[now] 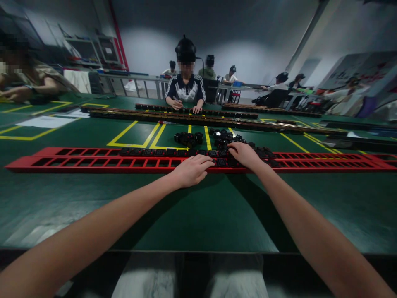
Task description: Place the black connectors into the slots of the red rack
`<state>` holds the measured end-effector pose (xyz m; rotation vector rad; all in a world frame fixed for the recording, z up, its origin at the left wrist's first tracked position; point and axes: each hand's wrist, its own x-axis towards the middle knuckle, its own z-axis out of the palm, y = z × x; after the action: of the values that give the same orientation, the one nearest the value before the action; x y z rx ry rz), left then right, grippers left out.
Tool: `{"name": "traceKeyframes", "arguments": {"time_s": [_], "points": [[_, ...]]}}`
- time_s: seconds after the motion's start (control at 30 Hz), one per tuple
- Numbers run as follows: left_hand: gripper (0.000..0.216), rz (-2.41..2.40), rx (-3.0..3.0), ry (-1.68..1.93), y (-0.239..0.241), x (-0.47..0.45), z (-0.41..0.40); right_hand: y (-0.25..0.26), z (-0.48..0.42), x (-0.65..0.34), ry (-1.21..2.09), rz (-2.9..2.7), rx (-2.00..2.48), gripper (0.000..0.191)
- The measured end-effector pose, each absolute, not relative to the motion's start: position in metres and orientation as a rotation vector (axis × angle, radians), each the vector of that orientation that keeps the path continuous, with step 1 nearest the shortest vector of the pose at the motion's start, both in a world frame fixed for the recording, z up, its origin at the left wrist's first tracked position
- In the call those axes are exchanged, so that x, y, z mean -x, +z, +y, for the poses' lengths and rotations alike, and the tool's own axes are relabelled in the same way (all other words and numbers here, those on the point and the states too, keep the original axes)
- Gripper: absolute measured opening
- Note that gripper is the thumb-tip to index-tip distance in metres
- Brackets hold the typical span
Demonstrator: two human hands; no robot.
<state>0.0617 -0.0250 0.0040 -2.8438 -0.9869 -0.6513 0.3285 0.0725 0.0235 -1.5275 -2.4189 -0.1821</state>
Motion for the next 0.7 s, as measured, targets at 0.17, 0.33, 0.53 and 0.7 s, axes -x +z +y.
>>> {"name": "traceKeyframes", "arguments": {"time_s": [0.17, 0.33, 0.53, 0.7], "points": [[0.038, -0.997, 2.843, -0.658, 0.0050, -0.0615, -0.0258, 0.0250, 0.0725, -0.3280, -0.177, -2.423, 1.545, 0.037], [0.039, -1.004, 2.854, -0.635, 0.0063, -0.0614, -0.0260, 0.0239, 0.0731, -0.3284, -0.167, -2.413, 1.535, 0.037], [0.039, -1.006, 2.844, -0.630, 0.0068, -0.0610, -0.0270, 0.0239, 0.0737, -0.3291, -0.159, -2.412, 1.528, 0.037], [0.038, -0.999, 2.838, -0.633, 0.0054, -0.0610, -0.0260, 0.0255, 0.0725, -0.3287, -0.146, -2.407, 1.529, 0.036]]}}
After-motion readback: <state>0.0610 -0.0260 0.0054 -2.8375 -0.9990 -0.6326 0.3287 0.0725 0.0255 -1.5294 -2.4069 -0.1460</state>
